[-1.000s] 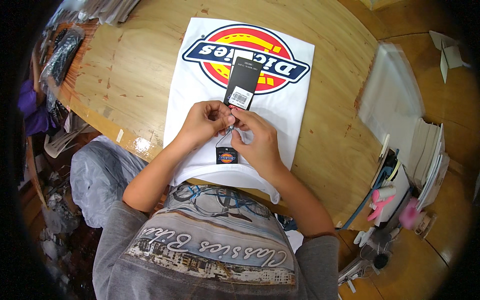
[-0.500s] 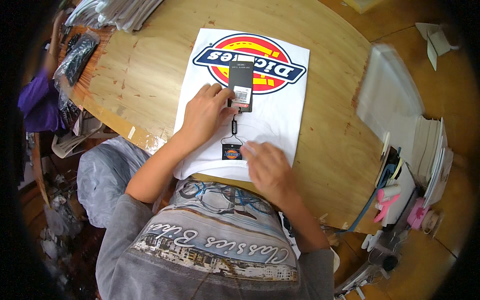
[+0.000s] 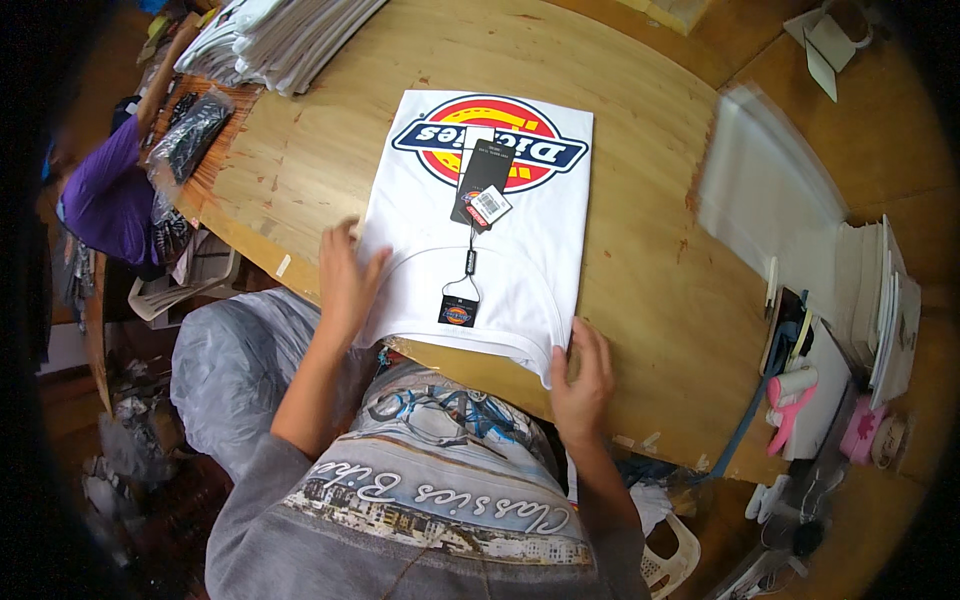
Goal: The person folds white t-shirts on a wooden table using a cardboard template to ensure consistent sizing. They attach tags to the folded shirts, place them into clear plastic bags, and stack the packaged items on a nearby chair.
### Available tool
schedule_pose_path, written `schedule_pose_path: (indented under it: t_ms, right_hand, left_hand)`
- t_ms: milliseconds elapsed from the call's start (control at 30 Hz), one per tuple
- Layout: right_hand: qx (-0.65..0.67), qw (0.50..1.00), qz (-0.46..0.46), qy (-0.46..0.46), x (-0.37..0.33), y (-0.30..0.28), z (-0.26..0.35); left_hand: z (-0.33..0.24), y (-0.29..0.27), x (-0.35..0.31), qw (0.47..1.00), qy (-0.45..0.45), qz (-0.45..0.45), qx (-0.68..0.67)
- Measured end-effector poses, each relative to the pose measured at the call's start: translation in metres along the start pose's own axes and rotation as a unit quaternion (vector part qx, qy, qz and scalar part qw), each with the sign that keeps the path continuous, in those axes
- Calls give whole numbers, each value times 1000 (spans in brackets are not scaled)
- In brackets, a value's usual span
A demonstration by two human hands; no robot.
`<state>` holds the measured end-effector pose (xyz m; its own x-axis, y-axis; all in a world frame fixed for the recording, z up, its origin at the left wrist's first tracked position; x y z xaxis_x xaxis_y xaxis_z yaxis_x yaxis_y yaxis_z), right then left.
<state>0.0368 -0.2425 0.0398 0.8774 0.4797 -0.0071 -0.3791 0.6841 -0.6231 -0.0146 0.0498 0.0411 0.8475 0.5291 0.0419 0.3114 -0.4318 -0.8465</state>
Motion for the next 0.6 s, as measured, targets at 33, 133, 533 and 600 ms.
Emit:
schedule_pose_path:
  t_ms: [33,133,533,600]
  right_hand:
    - [118,990,24,80,-6,1,-27]
    - [303,934,90,169,-9,9,-43]
    - [452,817,275,226,44,23,-56]
    - [512,793,256,210,41,25,-42]
  left_hand:
    - [5,1,-17,999,-39,20,4]
    - [3,4,-53,996,-69,17,49]
    - [7,-5,-56,971,-177,149,-60]
    - [6,-17,-55,982,-146,94,-72]
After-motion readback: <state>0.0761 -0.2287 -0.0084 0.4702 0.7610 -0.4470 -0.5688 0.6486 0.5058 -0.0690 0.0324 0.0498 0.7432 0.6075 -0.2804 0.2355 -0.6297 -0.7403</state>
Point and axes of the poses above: each hand's wrist, its own x-axis towards the middle knuckle, its own y-axis out of the palm, z = x × y, the point moved 6 cm from there along x, towards the middle knuckle, and after that the axes turned 11 degrees about z, right-handed, at the moved point
